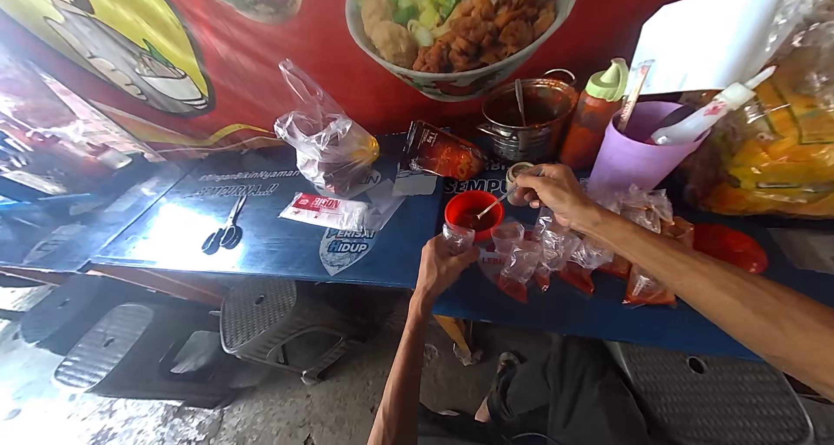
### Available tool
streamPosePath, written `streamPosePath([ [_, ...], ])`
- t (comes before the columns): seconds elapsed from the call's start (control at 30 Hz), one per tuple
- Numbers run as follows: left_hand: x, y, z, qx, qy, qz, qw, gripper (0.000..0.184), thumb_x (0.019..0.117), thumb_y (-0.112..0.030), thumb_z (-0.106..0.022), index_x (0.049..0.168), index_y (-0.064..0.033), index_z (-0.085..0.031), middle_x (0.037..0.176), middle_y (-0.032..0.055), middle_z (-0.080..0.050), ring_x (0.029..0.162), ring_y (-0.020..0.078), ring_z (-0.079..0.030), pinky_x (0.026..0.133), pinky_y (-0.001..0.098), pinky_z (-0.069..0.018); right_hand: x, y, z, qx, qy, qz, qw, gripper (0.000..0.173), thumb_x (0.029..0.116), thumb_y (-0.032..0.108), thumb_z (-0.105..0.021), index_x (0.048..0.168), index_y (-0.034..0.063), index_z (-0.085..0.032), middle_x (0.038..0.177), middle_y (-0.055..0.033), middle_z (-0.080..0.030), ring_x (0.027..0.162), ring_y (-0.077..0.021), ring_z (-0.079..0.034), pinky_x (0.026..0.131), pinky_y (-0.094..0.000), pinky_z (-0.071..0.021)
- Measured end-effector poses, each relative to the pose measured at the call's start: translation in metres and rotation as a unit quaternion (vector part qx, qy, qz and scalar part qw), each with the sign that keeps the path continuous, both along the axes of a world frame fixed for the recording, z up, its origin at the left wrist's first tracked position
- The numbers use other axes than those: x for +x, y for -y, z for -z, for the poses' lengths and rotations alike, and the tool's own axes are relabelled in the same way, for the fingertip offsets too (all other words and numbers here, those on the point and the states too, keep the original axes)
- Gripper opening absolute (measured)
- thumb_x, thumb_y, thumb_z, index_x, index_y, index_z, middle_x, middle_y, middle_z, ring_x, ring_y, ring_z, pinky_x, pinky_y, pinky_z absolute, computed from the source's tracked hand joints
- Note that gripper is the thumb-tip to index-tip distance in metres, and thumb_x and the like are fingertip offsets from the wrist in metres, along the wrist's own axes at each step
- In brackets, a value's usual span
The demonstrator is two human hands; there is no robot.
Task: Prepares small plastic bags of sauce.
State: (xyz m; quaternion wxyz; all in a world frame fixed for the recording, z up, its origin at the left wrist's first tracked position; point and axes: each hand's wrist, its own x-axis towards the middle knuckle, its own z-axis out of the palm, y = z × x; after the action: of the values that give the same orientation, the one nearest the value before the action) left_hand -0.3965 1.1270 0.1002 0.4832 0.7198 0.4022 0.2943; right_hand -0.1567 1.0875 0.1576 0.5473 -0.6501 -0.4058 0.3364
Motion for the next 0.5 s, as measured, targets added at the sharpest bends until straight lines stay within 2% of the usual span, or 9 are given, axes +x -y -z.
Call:
streamPosePath([
  [0.13, 0.000, -0.001, 0.001, 0.003, 0.000, 0.003, 1.000, 0.032, 0.0820, -0.024, -0.079, 0.102, -0.0019, -0.067, 0.081, 0.0025, -0.070, 0.067, 0.0093, -0.069, 0.067, 0.0287, -0.0596, 0.004, -0.001, -0.010, 0.020, -0.013, 0.010, 1.000, 0.013, 0.1032, 0.009, -0.057, 0.098, 0.0021, -0.067, 0.070, 0.0018, -0.067, 0.055, -0.0014, -0.055, 0.051, -0.0183, -0.0441],
  [0.23, 0.001, -0.001, 0.001, 0.002, -0.003, 0.003, 1.000, 0.031, 0.0827, -0.024, -0.079, 0.101, -0.0023, -0.067, 0.080, 0.0024, -0.070, 0.067, 0.0095, -0.069, 0.067, 0.0288, -0.0597, 0.006, 0.001, -0.018, 0.029, -0.006, 0.007, 1.000, 0.012, 0.1033, 0.009, -0.057, 0.103, 0.0014, -0.066, 0.071, 0.0016, -0.067, 0.054, -0.0014, -0.054, 0.051, -0.0184, -0.0433],
  [0.33, 0.000, -0.001, 0.000, 0.002, -0.006, 0.003, 1.000, 0.029, 0.0824, -0.024, -0.079, 0.100, -0.0036, -0.067, 0.079, 0.0012, -0.070, 0.066, 0.0083, -0.068, 0.066, 0.0278, -0.0592, 0.002, 0.005, -0.029, 0.042, -0.005, -0.002, 0.999, 0.012, 0.1032, 0.009, -0.057, 0.102, 0.0017, -0.067, 0.070, 0.0021, -0.068, 0.053, -0.0015, -0.054, 0.050, -0.0181, -0.0431],
  [0.43, 0.000, -0.002, 0.002, 0.004, -0.007, 0.002, 1.000, 0.029, 0.0823, -0.025, -0.079, 0.100, -0.0040, -0.068, 0.078, 0.0013, -0.070, 0.065, 0.0085, -0.068, 0.065, 0.0281, -0.0593, -0.007, 0.014, -0.032, 0.098, 0.029, -0.056, 0.993, 0.011, 0.1032, 0.009, -0.058, 0.102, 0.0015, -0.066, 0.072, 0.0019, -0.069, 0.053, -0.0008, -0.054, 0.050, -0.0175, -0.0428],
  [0.5, 0.001, -0.002, 0.002, 0.007, -0.006, 0.004, 1.000, 0.029, 0.0829, -0.025, -0.079, 0.100, -0.0037, -0.069, 0.078, 0.0012, -0.071, 0.065, 0.0083, -0.068, 0.065, 0.0282, -0.0592, -0.012, 0.021, -0.029, 0.168, 0.090, -0.117, 0.975, 0.012, 0.1022, 0.010, -0.060, 0.105, 0.0011, -0.068, 0.078, 0.0010, -0.071, 0.062, -0.0015, -0.061, 0.057, -0.0181, -0.0491],
])
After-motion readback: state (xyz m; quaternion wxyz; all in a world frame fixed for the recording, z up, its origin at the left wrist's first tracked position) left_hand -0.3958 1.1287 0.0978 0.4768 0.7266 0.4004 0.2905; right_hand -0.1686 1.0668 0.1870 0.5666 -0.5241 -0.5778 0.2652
